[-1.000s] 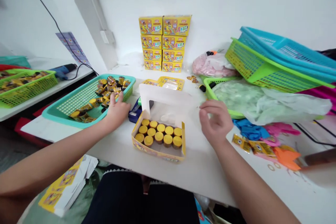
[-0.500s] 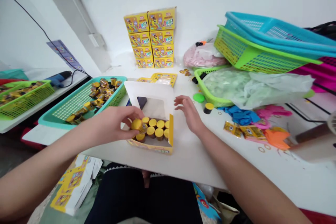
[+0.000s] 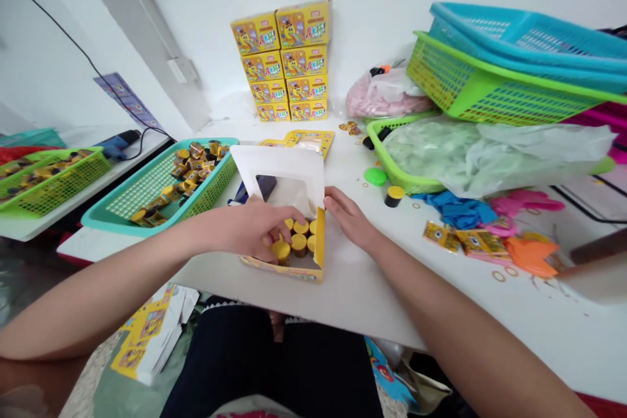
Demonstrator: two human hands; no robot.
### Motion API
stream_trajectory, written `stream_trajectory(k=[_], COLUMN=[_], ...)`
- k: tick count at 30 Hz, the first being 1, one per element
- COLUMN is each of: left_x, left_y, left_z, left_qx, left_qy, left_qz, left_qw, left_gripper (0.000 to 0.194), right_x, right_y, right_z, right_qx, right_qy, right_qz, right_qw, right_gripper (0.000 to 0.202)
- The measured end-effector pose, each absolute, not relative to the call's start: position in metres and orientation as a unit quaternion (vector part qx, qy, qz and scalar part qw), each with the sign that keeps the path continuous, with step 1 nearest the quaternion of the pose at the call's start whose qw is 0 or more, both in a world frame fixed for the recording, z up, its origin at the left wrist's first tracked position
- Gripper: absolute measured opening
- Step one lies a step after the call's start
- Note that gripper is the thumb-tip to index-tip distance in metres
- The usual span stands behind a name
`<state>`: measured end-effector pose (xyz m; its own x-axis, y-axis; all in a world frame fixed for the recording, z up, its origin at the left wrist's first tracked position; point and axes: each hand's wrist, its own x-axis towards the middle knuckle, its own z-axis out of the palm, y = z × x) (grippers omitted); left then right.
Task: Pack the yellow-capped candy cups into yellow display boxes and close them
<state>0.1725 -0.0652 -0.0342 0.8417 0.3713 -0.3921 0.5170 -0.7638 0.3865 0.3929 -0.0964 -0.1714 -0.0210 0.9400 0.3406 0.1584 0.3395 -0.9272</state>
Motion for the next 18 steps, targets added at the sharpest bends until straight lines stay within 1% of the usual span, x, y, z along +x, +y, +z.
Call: stream_trajectory(k=[3,5,7,10,12,14,16,18], left_x=[0.173,0.170,0.164,0.152,0.144,0.136,0.122,0.097], left_y=[-0.061,-0.060,-0.060,-0.066,-0.072,-0.077,-0.075,-0.061], left_z=[-0.043,-0.038,-0.029,-0.019,-0.018,-0.021,-0.021,-0.018], left_qx=[0.934,0.938,0.933,0.899,0.878,0.867,0.868,0.877], left_qy=[0.227,0.233,0.248,0.266,0.265,0.264,0.273,0.328], left_qz=[-0.174,-0.150,-0.088,0.013,0.057,0.080,0.100,0.127], left_qw=[0.213,0.207,0.245,0.349,0.395,0.416,0.403,0.328], left_gripper=[0.076,0.076,0.066,0.046,0.041,0.039,0.037,0.034], right_x=[0.394,0.394,0.394,0.393,0.391,0.389,0.388,0.387], right_y=[-0.096,-0.097,-0.098,-0.098,-0.097,-0.097,-0.097,-0.098], right_z=[-0.171,-0.169,-0.167,-0.164,-0.163,-0.162,-0.162,-0.161], right_qx=[-0.462,-0.477,-0.496,-0.526,-0.541,-0.550,-0.556,-0.559], right_qy=[-0.620,-0.622,-0.625,-0.626,-0.626,-0.629,-0.633,-0.636], right_qz=[0.351,0.335,0.314,0.275,0.252,0.236,0.230,0.229], right_qw=[0.529,0.522,0.515,0.506,0.501,0.496,0.488,0.481], right_gripper=[0.045,0.046,0.046,0.046,0.047,0.048,0.050,0.050])
